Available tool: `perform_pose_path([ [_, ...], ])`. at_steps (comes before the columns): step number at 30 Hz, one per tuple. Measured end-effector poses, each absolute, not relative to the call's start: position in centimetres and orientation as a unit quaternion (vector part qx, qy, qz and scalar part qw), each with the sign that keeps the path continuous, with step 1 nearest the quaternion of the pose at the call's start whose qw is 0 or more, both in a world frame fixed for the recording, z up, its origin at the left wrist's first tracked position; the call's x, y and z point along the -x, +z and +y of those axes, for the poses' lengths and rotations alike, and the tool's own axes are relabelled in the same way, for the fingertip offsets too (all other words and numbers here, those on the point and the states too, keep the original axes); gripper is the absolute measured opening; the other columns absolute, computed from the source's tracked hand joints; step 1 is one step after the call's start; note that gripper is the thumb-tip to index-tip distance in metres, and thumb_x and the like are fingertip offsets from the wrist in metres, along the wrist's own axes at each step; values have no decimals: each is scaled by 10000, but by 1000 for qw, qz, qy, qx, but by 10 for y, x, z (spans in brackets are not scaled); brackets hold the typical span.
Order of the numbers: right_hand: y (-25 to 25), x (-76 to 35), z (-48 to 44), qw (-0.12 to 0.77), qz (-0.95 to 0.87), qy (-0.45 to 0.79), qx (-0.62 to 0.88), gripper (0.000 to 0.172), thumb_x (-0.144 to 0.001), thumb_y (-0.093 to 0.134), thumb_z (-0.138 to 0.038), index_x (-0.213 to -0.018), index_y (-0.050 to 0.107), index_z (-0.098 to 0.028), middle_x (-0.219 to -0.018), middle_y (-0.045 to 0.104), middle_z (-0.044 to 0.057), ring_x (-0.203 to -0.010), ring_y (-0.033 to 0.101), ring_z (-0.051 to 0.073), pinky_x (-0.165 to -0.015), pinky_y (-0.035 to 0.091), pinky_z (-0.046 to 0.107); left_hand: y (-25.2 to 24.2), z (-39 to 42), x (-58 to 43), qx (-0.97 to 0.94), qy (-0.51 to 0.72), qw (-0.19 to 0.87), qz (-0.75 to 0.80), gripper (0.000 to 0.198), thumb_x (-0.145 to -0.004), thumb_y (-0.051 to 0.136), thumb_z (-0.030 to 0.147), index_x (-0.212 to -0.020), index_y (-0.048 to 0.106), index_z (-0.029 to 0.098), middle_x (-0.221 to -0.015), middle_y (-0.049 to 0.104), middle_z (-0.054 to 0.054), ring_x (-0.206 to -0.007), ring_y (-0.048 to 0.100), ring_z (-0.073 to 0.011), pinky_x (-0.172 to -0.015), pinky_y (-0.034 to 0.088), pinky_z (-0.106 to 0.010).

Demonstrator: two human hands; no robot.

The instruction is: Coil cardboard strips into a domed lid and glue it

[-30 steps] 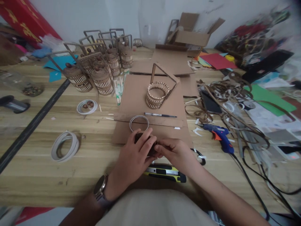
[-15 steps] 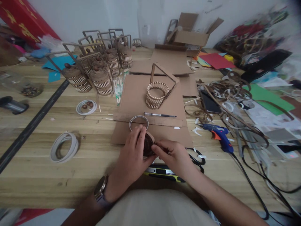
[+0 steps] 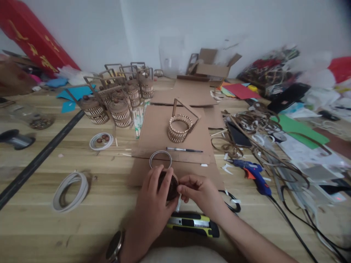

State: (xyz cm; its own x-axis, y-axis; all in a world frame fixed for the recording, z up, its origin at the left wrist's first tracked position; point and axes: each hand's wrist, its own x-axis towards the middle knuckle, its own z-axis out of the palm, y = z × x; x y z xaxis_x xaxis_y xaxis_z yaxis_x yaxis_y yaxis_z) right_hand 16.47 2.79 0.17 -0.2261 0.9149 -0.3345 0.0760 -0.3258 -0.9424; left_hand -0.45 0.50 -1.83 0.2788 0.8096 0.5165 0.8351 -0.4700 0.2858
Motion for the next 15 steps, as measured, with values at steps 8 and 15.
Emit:
perform_pose_path([
  [8, 11, -186, 35, 317, -517, 590, 533, 341, -686, 783, -493, -757, 692, -172, -552, 622, -36, -473, 562, 108, -496, 477, 236, -22, 1, 2, 797, -327, -22, -507, 825, -867, 645, 385, -1529, 198, 181, -1468, 422, -226, -1322, 472, -379, -979, 525, -523],
  [15, 68, -286, 103, 403, -573, 347, 624, 367, -674, 764, -473, -582, 725, -120, -457, 622, 32, -398, 549, 71, -447, 397, 239, -22, 5, 6, 797, -352, 14, -490, 598, -942, 535, 265, -1485, 301, 180, -1495, 421, -201, -1414, 380, -346, -1018, 501, -524],
])
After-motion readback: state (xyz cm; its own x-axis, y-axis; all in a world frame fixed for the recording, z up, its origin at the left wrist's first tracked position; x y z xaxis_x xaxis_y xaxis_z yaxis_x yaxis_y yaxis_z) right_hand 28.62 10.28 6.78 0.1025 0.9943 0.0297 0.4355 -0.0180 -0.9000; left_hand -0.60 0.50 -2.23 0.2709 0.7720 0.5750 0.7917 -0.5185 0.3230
